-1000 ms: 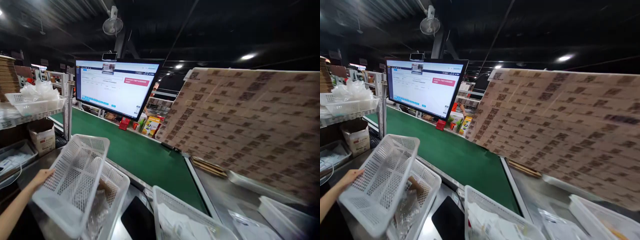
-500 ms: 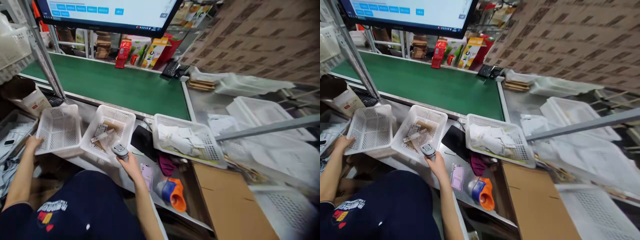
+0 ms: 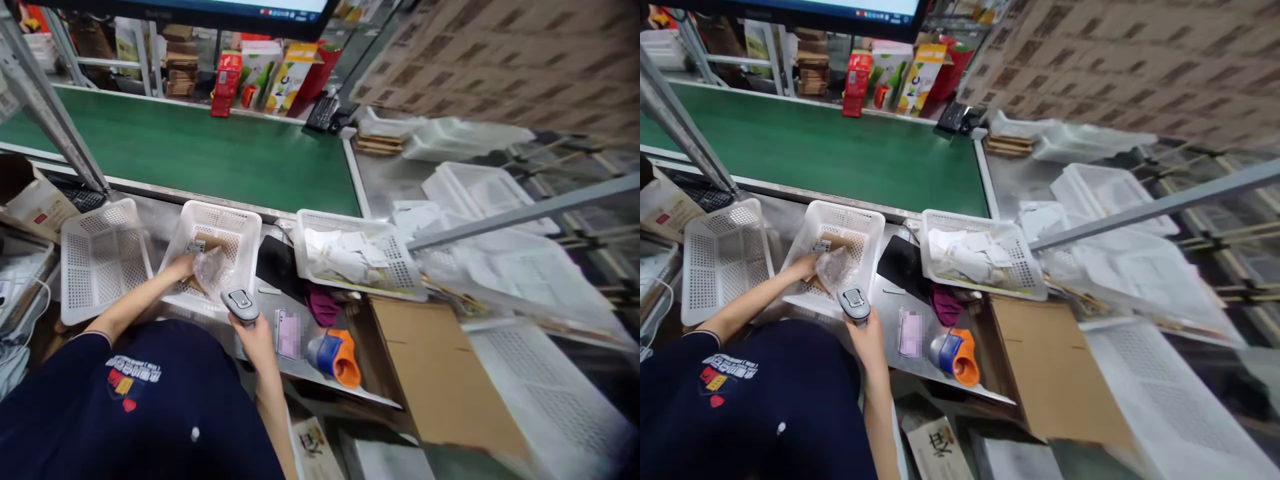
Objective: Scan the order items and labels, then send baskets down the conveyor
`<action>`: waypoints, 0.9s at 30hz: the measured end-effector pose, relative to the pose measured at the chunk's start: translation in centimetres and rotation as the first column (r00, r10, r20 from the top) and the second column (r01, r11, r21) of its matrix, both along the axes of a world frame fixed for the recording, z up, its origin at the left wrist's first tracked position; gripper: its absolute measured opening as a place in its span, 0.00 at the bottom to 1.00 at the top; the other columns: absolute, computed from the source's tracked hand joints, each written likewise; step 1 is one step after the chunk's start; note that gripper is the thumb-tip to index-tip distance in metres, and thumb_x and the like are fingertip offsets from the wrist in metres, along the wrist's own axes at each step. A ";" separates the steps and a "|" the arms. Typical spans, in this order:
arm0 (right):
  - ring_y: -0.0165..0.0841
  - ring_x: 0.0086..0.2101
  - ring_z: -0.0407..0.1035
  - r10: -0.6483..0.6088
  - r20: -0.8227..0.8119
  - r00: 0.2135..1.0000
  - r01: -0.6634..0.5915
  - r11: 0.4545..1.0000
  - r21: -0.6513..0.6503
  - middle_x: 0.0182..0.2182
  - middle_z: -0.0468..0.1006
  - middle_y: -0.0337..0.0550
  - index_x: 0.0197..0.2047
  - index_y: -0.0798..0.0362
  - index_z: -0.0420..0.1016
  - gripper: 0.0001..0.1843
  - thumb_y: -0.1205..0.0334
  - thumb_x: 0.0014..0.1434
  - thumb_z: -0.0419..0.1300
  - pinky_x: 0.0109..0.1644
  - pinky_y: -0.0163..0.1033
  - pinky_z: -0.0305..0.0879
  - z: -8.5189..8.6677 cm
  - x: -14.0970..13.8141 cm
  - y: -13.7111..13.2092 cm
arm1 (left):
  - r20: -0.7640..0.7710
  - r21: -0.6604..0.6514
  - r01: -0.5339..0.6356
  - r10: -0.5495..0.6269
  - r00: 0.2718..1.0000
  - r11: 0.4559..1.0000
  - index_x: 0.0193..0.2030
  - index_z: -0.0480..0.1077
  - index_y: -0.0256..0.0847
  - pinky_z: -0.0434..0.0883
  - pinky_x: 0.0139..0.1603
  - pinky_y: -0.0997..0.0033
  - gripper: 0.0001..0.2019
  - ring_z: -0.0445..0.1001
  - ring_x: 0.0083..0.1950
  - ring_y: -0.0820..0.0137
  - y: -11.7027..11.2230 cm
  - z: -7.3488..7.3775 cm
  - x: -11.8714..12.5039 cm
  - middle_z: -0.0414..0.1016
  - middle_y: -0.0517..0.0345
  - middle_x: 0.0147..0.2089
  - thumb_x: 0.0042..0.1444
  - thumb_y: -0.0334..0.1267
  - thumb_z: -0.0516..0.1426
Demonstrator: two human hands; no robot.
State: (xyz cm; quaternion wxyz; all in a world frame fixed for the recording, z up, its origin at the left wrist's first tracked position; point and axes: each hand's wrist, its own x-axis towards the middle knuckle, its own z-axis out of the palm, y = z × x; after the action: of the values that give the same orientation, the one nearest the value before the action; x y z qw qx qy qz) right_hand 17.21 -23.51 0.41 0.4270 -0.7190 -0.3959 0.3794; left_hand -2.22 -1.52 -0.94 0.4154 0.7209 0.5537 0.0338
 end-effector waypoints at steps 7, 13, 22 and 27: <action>0.49 0.49 0.81 0.191 -0.023 0.981 -0.188 0.977 0.097 0.45 0.86 0.51 0.49 0.51 0.83 0.20 0.50 0.56 0.70 0.58 0.55 0.78 1.9 -2.4 1.8 | 0.246 -0.322 -0.091 0.176 0.953 0.942 0.53 0.78 0.35 0.74 0.38 0.70 0.24 0.76 0.34 0.68 2.7 3.1 -2.9 0.80 0.55 0.37 0.60 0.52 0.73; 0.47 0.50 0.81 0.248 0.005 0.969 -0.246 0.956 0.161 0.47 0.84 0.50 0.51 0.51 0.82 0.19 0.53 0.58 0.70 0.58 0.52 0.76 3.4 -3.2 4.8 | 0.509 -0.556 -0.195 0.517 0.688 0.808 0.57 0.81 0.34 0.72 0.41 0.74 0.23 0.79 0.40 0.69 -0.2 3.9 -4.4 0.84 0.54 0.43 0.56 0.40 0.74; 0.46 0.51 0.80 0.344 -0.003 0.939 -0.337 0.923 0.183 0.48 0.85 0.48 0.54 0.49 0.81 0.20 0.53 0.61 0.72 0.58 0.50 0.75 3.9 -3.0 4.8 | 0.449 -0.836 -0.176 0.833 0.323 0.519 0.52 0.80 0.28 0.63 0.23 0.80 0.14 0.69 0.25 0.76 -1.8 4.5 -3.2 0.78 0.52 0.34 0.75 0.40 0.62; 0.46 0.50 0.80 0.382 -0.006 0.924 -0.370 0.900 0.230 0.48 0.84 0.49 0.55 0.50 0.81 0.20 0.54 0.61 0.72 0.57 0.49 0.76 3.4 -3.2 4.9 | 0.439 -0.796 -0.266 0.821 0.366 0.544 0.50 0.81 0.28 0.60 0.21 0.82 0.16 0.66 0.22 0.78 -2.0 5.3 -2.2 0.74 0.55 0.29 0.77 0.43 0.60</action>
State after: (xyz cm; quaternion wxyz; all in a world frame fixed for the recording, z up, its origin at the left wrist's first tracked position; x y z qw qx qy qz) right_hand 14.05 -18.64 3.83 0.4340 -0.5664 -0.5566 0.4255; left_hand -4.41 -3.47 4.39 0.7756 0.2059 0.5084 0.3122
